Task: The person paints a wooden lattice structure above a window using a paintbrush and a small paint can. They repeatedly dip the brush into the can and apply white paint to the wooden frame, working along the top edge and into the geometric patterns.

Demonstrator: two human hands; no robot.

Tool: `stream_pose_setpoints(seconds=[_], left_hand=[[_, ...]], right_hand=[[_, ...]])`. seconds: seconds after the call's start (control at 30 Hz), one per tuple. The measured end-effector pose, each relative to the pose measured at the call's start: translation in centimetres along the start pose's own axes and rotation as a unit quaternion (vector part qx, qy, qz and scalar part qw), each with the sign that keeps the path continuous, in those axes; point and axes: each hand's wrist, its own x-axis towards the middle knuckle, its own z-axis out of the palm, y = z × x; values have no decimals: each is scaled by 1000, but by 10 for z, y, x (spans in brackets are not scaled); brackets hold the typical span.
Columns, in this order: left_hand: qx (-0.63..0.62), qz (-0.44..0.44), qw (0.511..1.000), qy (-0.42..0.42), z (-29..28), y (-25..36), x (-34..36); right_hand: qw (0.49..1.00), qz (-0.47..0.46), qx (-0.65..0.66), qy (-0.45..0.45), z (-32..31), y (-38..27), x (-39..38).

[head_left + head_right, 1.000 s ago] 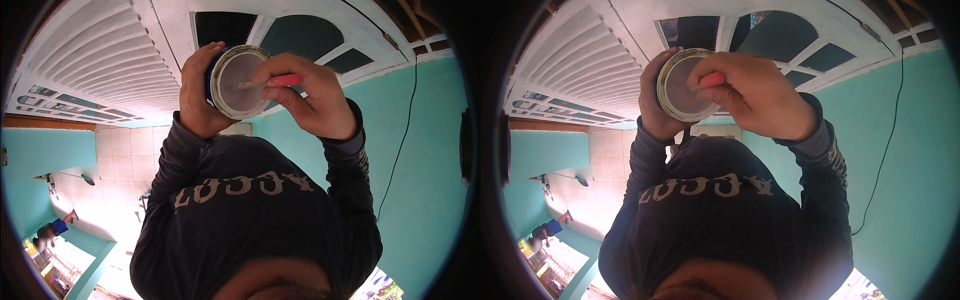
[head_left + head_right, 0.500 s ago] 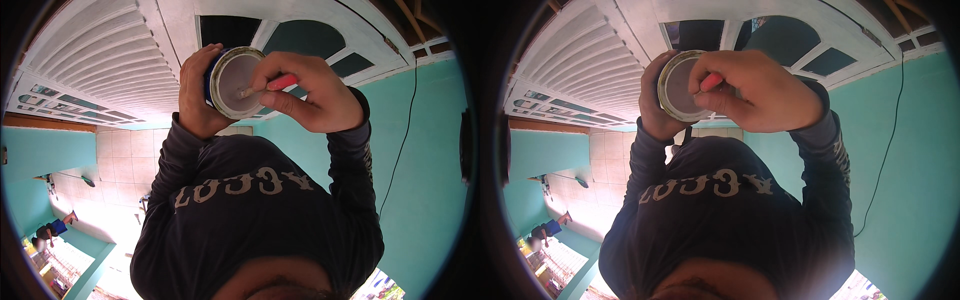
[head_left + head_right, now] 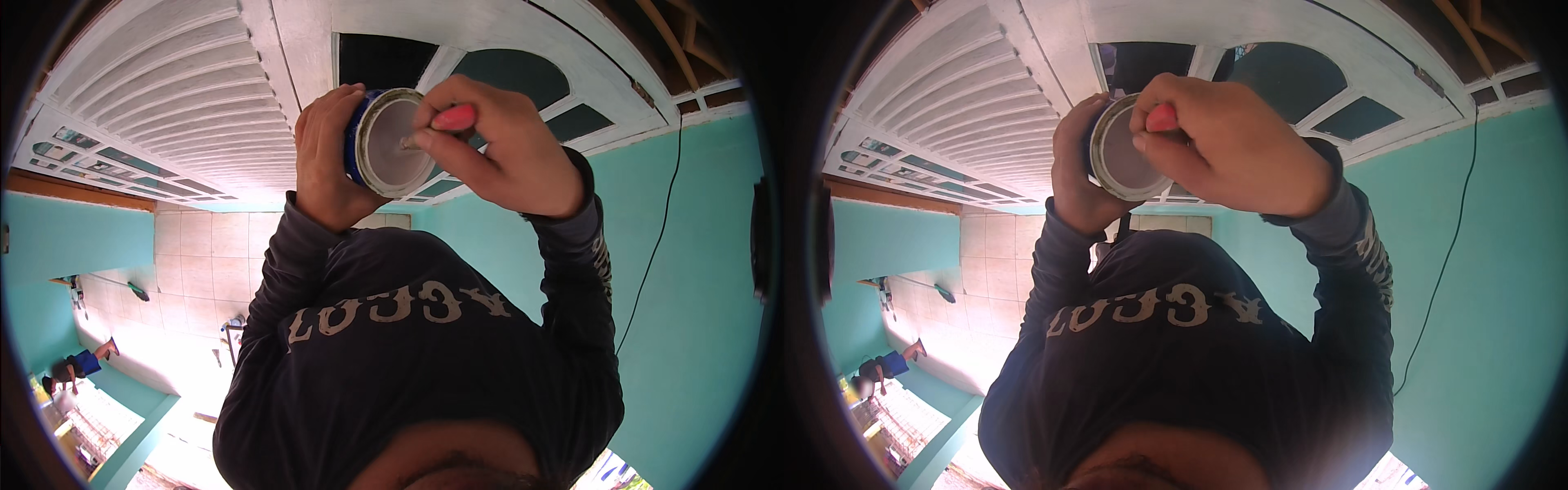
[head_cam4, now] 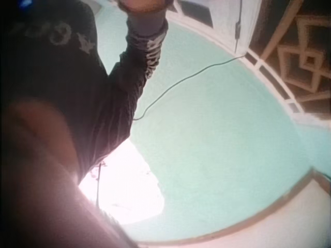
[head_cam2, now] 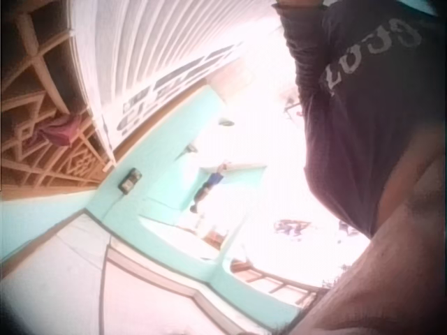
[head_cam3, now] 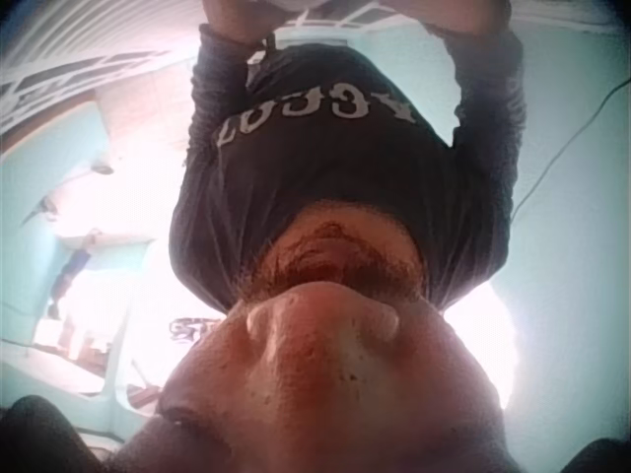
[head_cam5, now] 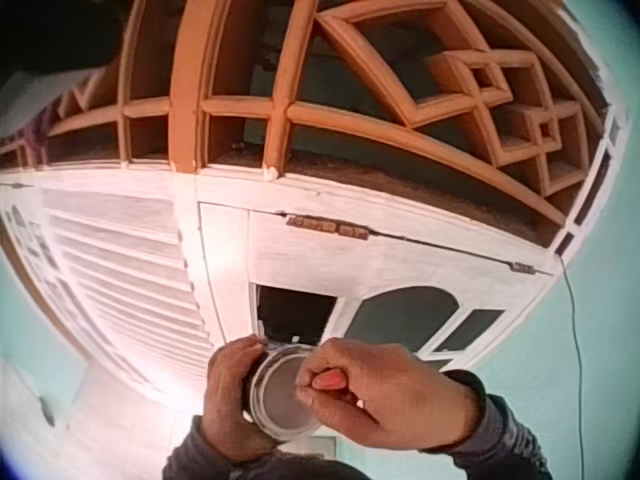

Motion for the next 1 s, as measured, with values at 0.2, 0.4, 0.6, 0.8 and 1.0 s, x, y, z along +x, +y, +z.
stream_pose_setpoints(seconds=[0.2,0.4,0.6,0.8,1.0], left_hand=[[50,28,998,36,11,0,-1],[64,18,997,48,11,2,2],[54,-5,998,44,13,-3,0],[62,-14,997,41,7,-4,1],[77,0,996,45,6,-3,4]], right_hand=[[982,-75,-141,102,23,8,13],[987,-39,-79,131,31,4,14],[985,-21,-104,139,27,9,18],[999,-20,-2,34,0,-3,14],[997,-70,-14,-27,-10,5,17]])
